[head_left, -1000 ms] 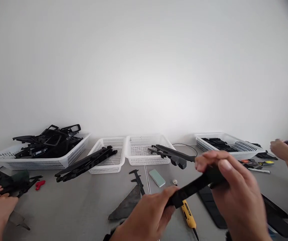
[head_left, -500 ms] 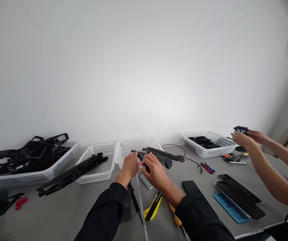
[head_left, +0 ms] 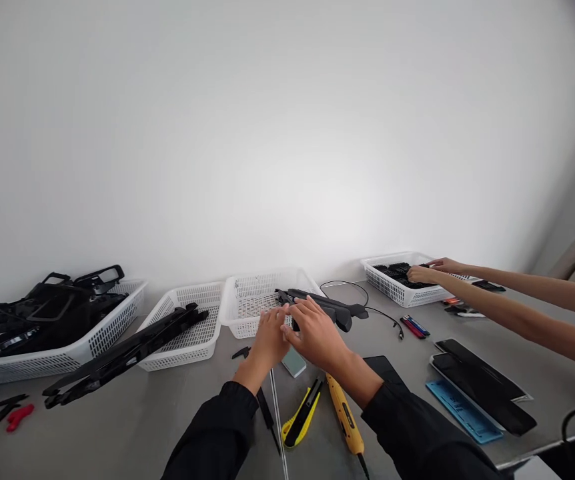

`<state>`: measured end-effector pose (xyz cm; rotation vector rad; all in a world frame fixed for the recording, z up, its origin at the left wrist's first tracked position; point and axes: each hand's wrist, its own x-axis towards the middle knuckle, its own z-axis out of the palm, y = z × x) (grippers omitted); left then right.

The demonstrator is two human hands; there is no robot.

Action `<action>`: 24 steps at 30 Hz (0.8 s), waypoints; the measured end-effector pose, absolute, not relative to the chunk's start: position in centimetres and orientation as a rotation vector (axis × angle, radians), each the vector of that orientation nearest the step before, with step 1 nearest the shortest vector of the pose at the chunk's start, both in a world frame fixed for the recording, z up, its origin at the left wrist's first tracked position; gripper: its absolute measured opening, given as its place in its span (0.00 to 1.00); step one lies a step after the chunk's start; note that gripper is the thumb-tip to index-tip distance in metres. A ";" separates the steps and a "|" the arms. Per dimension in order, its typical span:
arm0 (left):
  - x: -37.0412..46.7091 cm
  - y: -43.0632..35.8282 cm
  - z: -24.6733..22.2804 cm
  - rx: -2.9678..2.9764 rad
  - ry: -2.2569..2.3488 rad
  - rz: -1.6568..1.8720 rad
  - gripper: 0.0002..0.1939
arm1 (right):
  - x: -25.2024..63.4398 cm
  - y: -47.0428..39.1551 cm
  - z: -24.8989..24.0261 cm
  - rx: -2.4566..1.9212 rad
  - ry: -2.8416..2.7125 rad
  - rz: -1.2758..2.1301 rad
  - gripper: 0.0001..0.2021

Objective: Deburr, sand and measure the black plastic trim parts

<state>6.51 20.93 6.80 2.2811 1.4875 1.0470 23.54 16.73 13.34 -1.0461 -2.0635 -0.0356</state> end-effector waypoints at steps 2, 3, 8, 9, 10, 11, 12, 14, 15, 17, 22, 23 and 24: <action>8.2 19.9 7.4 2.201 1.202 1.189 0.37 | 26.0 16.5 14.1 -1.059 -1.884 0.017 0.08; 9.0 19.4 7.8 2.139 1.146 1.204 0.42 | 27.5 16.7 14.3 -1.100 -1.808 0.012 0.10; 12.4 17.5 9.9 1.952 1.205 1.098 0.53 | 33.8 19.0 12.8 -1.373 -1.184 0.486 0.16; 13.0 17.4 10.2 1.928 1.213 1.126 0.52 | 34.1 19.3 12.2 -1.369 -1.174 0.559 0.17; 13.5 17.4 10.5 1.904 1.212 1.164 0.48 | 34.1 19.4 11.6 -1.352 -1.171 0.633 0.17; 13.9 17.5 10.8 1.885 1.209 1.205 0.42 | 33.8 19.5 11.1 -1.328 -1.167 0.694 0.18; 14.1 17.6 11.1 1.875 1.206 1.244 0.34 | 33.4 19.4 10.7 -1.299 -1.154 0.739 0.19; 14.2 18.1 11.7 1.887 1.208 1.310 0.17 | 32.4 19.2 10.3 -1.243 -1.127 0.805 0.19; 14.1 18.3 11.9 1.900 1.203 1.335 0.10 | 31.9 19.1 10.3 -1.208 -1.109 0.833 0.18; 13.7 18.8 12.2 1.883 1.155 1.372 0.06 | 31.1 19.1 10.4 -1.135 -1.072 0.885 0.17; 13.4 19.4 11.9 1.555 1.035 1.476 0.10 | 30.2 19.6 10.5 -1.104 -1.043 0.916 0.17; 13.6 19.3 11.7 1.499 1.024 1.505 0.12 | 30.1 19.6 10.4 -1.114 -1.041 0.914 0.17; 13.7 19.3 11.4 1.461 1.012 1.530 0.13 | 30.0 19.5 10.2 -1.123 -1.040 0.912 0.18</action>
